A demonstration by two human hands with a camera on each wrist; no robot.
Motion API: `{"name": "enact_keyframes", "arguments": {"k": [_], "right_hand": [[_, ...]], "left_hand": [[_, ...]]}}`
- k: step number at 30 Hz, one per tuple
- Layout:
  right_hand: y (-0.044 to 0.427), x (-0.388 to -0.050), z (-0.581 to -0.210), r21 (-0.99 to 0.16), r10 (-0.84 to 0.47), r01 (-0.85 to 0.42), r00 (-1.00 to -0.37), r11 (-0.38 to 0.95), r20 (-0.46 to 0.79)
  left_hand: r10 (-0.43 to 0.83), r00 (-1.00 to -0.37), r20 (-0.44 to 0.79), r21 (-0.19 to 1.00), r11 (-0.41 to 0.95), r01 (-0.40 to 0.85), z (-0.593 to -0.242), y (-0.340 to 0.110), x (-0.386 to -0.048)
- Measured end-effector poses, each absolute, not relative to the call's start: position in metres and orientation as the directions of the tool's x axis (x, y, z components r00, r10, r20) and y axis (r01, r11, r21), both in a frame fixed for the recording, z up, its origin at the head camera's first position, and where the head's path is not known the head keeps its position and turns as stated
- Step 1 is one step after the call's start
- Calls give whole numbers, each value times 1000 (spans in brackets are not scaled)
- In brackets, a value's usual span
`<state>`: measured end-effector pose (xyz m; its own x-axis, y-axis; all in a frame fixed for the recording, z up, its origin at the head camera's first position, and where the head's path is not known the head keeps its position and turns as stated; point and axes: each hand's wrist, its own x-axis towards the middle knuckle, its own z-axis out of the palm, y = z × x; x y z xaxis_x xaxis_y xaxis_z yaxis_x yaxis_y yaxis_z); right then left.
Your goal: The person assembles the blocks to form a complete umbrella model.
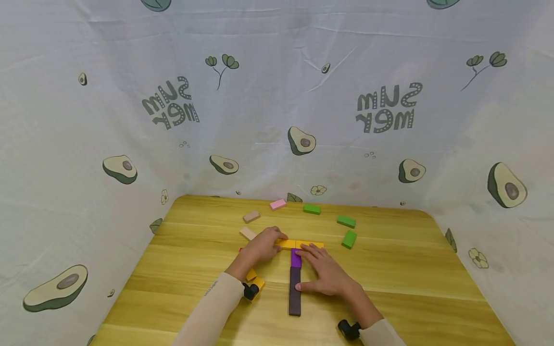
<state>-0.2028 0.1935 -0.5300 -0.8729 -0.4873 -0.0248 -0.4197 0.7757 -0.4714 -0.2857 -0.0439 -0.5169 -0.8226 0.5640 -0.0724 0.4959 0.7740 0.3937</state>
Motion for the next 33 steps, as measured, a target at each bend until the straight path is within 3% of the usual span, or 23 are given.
{"name": "enact_keyframes", "arguments": {"k": [33], "right_hand": [[196,-205,-534,-476,-497,-421,-867,773,-41]], "left_hand": [[559,-824,-95,406,777,480,-517,-45,-281]]}}
